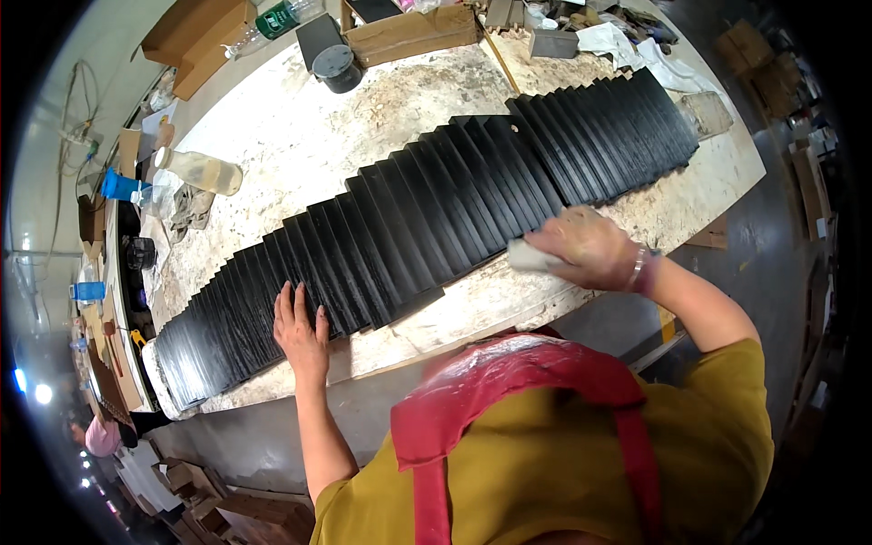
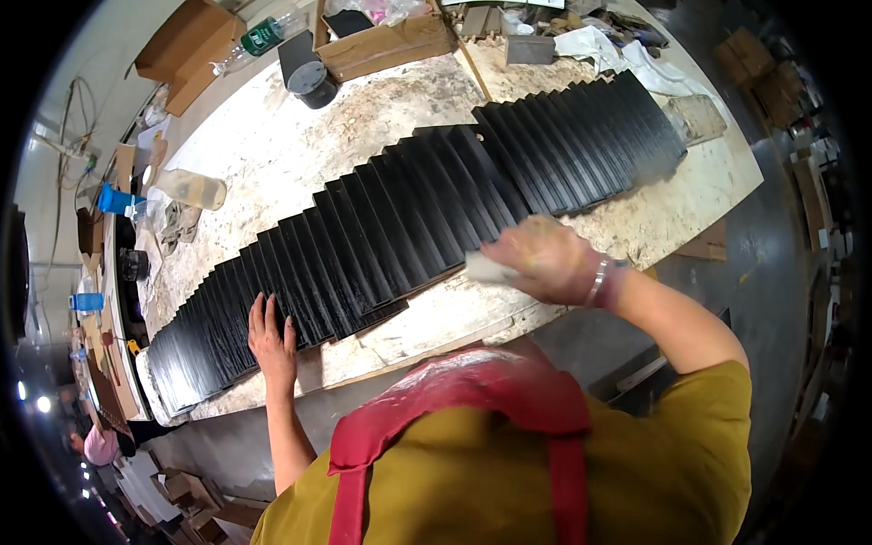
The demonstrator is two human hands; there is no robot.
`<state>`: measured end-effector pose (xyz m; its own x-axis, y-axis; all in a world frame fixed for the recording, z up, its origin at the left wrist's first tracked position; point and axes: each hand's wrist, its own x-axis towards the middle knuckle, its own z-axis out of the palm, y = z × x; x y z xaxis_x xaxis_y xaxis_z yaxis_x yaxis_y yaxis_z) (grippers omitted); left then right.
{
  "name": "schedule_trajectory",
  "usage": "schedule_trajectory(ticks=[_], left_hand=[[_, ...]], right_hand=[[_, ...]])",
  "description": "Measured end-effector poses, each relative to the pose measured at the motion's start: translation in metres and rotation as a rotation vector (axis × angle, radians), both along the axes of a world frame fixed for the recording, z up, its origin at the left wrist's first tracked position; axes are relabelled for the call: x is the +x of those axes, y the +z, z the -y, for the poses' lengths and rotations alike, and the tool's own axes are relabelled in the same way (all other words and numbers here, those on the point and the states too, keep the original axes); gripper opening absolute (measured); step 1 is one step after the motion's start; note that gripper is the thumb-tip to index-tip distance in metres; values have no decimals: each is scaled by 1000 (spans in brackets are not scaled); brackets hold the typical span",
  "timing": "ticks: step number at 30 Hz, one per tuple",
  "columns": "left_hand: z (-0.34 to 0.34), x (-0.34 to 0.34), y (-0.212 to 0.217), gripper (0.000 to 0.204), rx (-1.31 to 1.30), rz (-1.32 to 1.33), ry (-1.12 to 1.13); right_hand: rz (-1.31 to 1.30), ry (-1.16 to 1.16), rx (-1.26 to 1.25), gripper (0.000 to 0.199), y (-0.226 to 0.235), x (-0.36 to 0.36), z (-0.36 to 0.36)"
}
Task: The person cleans a long, corrugated black machine component by applying a liquid from a bottle and wiping the surfaces with a cloth.
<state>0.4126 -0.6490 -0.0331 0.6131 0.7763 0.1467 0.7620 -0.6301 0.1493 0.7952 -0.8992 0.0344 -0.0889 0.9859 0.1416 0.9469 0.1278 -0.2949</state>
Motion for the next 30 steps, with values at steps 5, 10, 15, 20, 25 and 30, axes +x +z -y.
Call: schedule_trajectory(ticks=[5,10,15,20,25,30], left_hand=[[-1,-7,2,50,-15,-9,-11],[-20,0,20,52,54,107,-13],[-41,-47,-4,52,107,24,95],[-38,-32,-4,52,87,-24,126],[-37,-42,-9,53,97,-30,162],[-36,-36,-5,51,112,-30,157]], right_hand=[[-137,-295,5,47,26,12,-61],[-134,-616,-65,42,-23,25,-171],[-13,-115,-37,40,-15,-64,-156],[-28,-497,228,37,-38,12,-193],[114,-67,166,20,-19,-83,-145],[-45,-271,283,20,-23,-22,-154]])
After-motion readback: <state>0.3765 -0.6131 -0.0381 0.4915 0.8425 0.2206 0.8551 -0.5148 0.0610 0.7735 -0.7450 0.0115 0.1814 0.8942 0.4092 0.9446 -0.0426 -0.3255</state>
